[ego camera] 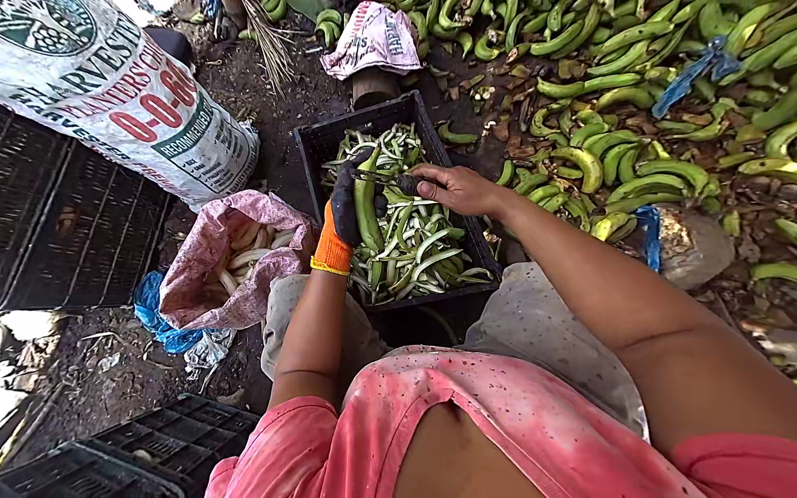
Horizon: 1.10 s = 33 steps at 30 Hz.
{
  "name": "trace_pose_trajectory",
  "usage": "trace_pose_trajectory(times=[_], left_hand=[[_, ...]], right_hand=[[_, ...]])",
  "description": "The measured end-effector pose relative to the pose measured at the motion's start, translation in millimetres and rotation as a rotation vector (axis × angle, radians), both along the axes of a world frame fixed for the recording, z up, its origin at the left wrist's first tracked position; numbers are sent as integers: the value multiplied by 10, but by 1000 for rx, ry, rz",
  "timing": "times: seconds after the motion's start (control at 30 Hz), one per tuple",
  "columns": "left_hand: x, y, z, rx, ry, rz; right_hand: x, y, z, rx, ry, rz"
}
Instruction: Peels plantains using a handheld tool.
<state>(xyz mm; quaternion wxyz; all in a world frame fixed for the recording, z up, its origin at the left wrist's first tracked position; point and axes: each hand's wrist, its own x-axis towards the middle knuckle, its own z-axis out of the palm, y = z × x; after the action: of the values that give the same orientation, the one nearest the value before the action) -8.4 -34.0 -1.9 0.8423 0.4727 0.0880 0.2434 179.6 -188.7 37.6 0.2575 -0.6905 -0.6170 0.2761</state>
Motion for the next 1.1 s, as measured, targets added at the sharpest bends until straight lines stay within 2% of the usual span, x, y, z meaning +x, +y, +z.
trace_pose_trajectory(times=[0.37,0.5,0.7,0.93,1.03,1.1], left_hand=[[-33,-5,79,-52,5,28],[-57,-12,44,48,-19,19],[-39,-79,23,54,118,5],[-123,-117,66,358,407,142],[-84,-153,10,382,416,153],[-20,-114,4,372,392,281]], right_hand=[[85,-52,111,-44,29,36],[62,0,91,-7,-6,38],[-11,241,61,2,49,32],[19,366,25,-55,42,4],[34,377,-65,-65,95,-32],[2,344,-85,-90,210,-97]])
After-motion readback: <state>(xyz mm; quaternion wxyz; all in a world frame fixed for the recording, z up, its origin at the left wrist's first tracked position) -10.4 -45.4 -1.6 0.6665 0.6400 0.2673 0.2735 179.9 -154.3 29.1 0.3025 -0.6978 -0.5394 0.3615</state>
